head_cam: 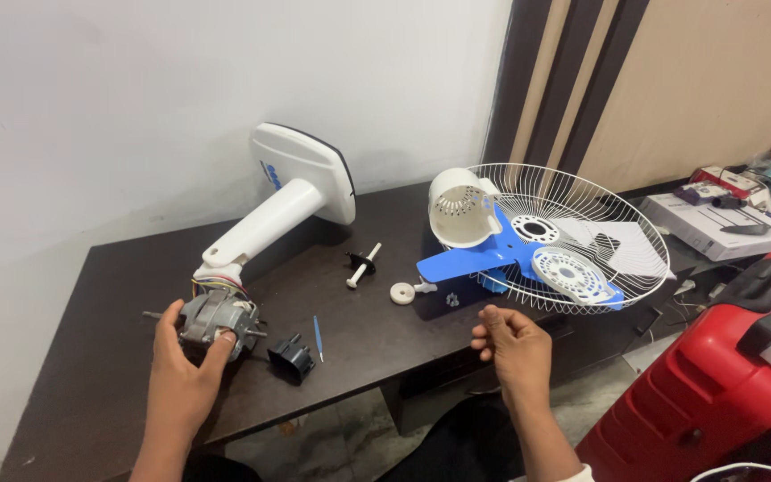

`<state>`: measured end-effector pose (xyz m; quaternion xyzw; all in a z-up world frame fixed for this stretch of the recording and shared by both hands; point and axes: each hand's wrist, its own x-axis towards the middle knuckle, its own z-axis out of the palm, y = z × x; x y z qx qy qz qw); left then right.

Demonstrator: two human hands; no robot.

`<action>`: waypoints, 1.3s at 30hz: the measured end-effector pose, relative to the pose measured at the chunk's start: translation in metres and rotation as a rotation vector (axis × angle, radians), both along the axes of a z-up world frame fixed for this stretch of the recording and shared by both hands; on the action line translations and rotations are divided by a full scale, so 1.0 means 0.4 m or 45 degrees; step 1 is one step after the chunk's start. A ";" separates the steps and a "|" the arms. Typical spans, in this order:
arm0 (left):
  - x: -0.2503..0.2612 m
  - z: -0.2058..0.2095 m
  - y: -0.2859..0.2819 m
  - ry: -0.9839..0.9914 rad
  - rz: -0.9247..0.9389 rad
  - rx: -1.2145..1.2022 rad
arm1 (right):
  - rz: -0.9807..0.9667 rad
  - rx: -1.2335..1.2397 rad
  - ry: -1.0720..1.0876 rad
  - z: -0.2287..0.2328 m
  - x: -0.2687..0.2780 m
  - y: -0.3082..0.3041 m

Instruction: The person sits on the floor and works on a disassembled electric fan motor, using a screwdriver to adjust internal components and wires. They handle the motor housing and a small black plastic part, then continue tightening screws on the motor.

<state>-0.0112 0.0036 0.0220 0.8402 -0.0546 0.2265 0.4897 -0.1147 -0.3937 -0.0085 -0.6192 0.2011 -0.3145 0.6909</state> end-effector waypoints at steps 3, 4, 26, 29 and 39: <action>-0.001 0.007 -0.007 0.049 0.002 -0.012 | -0.062 -0.355 0.075 0.013 0.002 -0.005; -0.002 0.010 -0.004 0.072 0.002 -0.012 | -0.090 -0.460 0.091 0.018 0.000 0.002; 0.023 -0.041 0.007 -0.236 -0.082 0.002 | -0.123 -1.727 0.346 0.061 0.040 -0.083; 0.021 -0.044 0.013 -0.251 -0.111 -0.004 | -0.079 -1.840 0.345 0.060 0.052 -0.080; 0.012 -0.037 0.012 -0.268 -0.125 -0.010 | -0.115 -1.637 0.221 0.058 0.050 -0.060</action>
